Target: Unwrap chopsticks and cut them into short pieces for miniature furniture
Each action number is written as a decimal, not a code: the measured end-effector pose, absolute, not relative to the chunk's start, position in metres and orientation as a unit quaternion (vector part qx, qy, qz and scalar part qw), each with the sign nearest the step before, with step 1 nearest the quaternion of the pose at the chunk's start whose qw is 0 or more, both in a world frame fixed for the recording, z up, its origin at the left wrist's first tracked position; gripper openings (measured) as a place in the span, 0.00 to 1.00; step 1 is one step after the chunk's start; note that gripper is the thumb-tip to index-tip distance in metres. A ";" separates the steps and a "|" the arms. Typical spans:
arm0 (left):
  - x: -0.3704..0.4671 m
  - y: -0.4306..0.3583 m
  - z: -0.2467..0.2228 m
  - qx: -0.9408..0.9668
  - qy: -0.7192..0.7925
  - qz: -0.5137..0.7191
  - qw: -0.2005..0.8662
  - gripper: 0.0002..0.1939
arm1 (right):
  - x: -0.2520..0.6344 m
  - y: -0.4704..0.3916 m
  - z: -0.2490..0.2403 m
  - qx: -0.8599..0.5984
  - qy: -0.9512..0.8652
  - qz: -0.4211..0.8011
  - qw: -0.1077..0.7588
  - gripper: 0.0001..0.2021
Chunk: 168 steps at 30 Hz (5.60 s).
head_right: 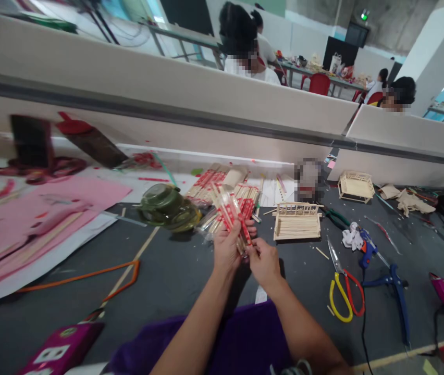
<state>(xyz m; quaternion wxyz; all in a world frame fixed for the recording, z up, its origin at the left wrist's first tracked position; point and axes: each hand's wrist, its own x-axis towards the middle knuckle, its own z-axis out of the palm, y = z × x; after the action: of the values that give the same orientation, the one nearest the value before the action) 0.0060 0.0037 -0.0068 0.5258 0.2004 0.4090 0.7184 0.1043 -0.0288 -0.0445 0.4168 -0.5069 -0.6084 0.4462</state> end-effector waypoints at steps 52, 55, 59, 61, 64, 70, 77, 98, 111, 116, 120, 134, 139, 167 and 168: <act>0.026 -0.001 -0.010 0.139 0.384 0.720 0.561 0.26 | 0.111 -0.034 -0.030 -0.526 -0.603 0.400 0.446 0.13; 0.028 -0.002 -0.011 0.155 0.391 0.718 0.555 0.26 | 0.109 -0.034 -0.028 -0.524 -0.598 0.398 0.457 0.12; 0.030 -0.004 -0.011 0.175 0.399 0.714 0.548 0.25 | 0.106 -0.031 -0.023 -0.525 -0.592 0.394 0.467 0.13; 0.030 -0.004 -0.011 0.181 0.400 0.713 0.547 0.25 | 0.105 -0.030 -0.021 -0.534 -0.590 0.385 0.468 0.13; 0.032 -0.005 -0.010 0.189 0.396 0.710 0.550 0.24 | 0.104 -0.027 -0.020 -0.541 -0.590 0.372 0.469 0.13; 0.037 -0.009 -0.005 0.194 0.387 0.707 0.559 0.23 | 0.105 -0.019 -0.016 -0.532 -0.592 0.370 0.480 0.13; 0.028 -0.008 -0.004 0.207 0.344 0.720 0.566 0.22 | 0.126 -0.017 -0.006 -0.500 -0.676 0.359 0.405 0.11; 0.049 -0.024 -0.009 0.346 0.393 0.639 0.564 0.24 | 0.140 0.000 0.047 -0.422 -0.430 0.458 0.653 0.17; 0.045 -0.020 -0.021 0.237 0.384 0.698 0.556 0.29 | 0.102 -0.004 0.023 -0.415 -0.436 0.537 0.591 0.18; 0.044 -0.020 -0.016 0.240 0.379 0.680 0.580 0.28 | 0.108 -0.004 0.027 -0.415 -0.431 0.550 0.582 0.19; 0.043 -0.020 -0.009 0.270 0.395 0.657 0.583 0.24 | 0.123 0.000 0.037 -0.396 -0.425 0.529 0.619 0.21; 0.037 -0.016 -0.004 0.259 0.425 0.656 0.567 0.27 | 0.115 0.005 0.028 -0.428 -0.430 0.513 0.607 0.17; 0.030 -0.013 -0.005 0.293 0.453 0.613 0.577 0.25 | 0.132 0.015 0.038 -0.397 -0.407 0.525 0.634 0.18; -0.018 -0.013 0.002 0.391 0.346 0.400 0.753 0.30 | 0.149 0.050 0.049 -0.436 -0.369 0.571 0.590 0.21; -0.016 -0.013 0.001 0.393 0.350 0.395 0.753 0.28 | 0.147 0.050 0.048 -0.436 -0.371 0.574 0.586 0.21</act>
<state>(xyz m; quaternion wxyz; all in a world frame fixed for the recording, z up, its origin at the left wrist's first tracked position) -0.0162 -0.0128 0.0010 0.7530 0.3934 0.3501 0.3946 0.1474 0.0496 0.0485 0.5856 -0.4359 -0.3706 0.5743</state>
